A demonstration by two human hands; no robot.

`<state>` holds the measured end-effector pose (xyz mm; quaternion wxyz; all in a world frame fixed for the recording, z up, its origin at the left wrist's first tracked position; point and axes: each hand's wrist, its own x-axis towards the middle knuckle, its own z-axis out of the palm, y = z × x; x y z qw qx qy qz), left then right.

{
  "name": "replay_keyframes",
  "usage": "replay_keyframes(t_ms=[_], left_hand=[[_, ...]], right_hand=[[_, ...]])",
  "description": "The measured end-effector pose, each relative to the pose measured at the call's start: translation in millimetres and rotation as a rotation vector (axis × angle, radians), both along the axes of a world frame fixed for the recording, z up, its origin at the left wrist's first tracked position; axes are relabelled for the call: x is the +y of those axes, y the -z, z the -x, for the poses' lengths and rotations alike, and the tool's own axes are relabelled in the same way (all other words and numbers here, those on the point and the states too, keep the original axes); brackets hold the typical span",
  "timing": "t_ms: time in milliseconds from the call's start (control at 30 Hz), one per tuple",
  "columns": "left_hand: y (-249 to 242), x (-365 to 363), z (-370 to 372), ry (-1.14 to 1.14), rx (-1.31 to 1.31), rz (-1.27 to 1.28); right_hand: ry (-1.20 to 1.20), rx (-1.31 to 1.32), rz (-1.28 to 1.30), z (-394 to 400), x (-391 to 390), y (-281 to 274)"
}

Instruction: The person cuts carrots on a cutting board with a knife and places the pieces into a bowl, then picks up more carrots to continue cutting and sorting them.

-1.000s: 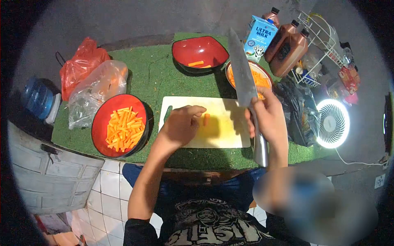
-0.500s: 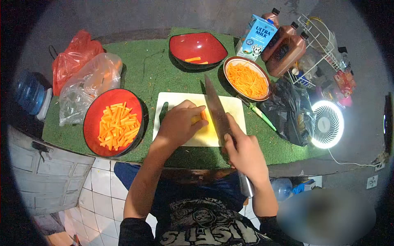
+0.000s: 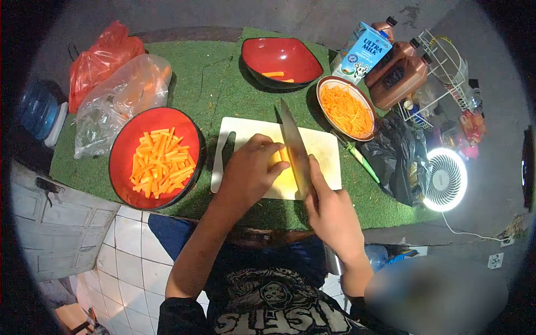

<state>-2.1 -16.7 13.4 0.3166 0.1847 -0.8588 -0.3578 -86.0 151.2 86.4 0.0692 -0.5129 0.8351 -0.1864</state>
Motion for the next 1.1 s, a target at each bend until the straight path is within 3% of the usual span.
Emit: replay_keyframes(t_ms=[467,567,767,867,967,1100], left_hand=[[-3,2,-1,0.017,-0.043,0.036],[-7,1,-3,0.047,-0.078,0.017],[-3,-6,0,0.094,-0.025,0.051],[-2,-5,-1,0.054,-0.071,0.046],[-10,-3,-1,0.044,-0.137,-0.021],[-5,-1,0,0.013,-0.133,0.077]], right_hand=[[-0.055,-0.007,-0.023,-6,-2,-3],[0.061,-0.067,-0.065,-14,-7,-7],[0.048,-0.079,-0.119,-9,-26,-7],[-0.081,-0.029,-0.184,3,-38,-7],[-0.052,-0.009,-0.068,16,-40,6],[0.107,-0.196,0.002,20,-24,-10]])
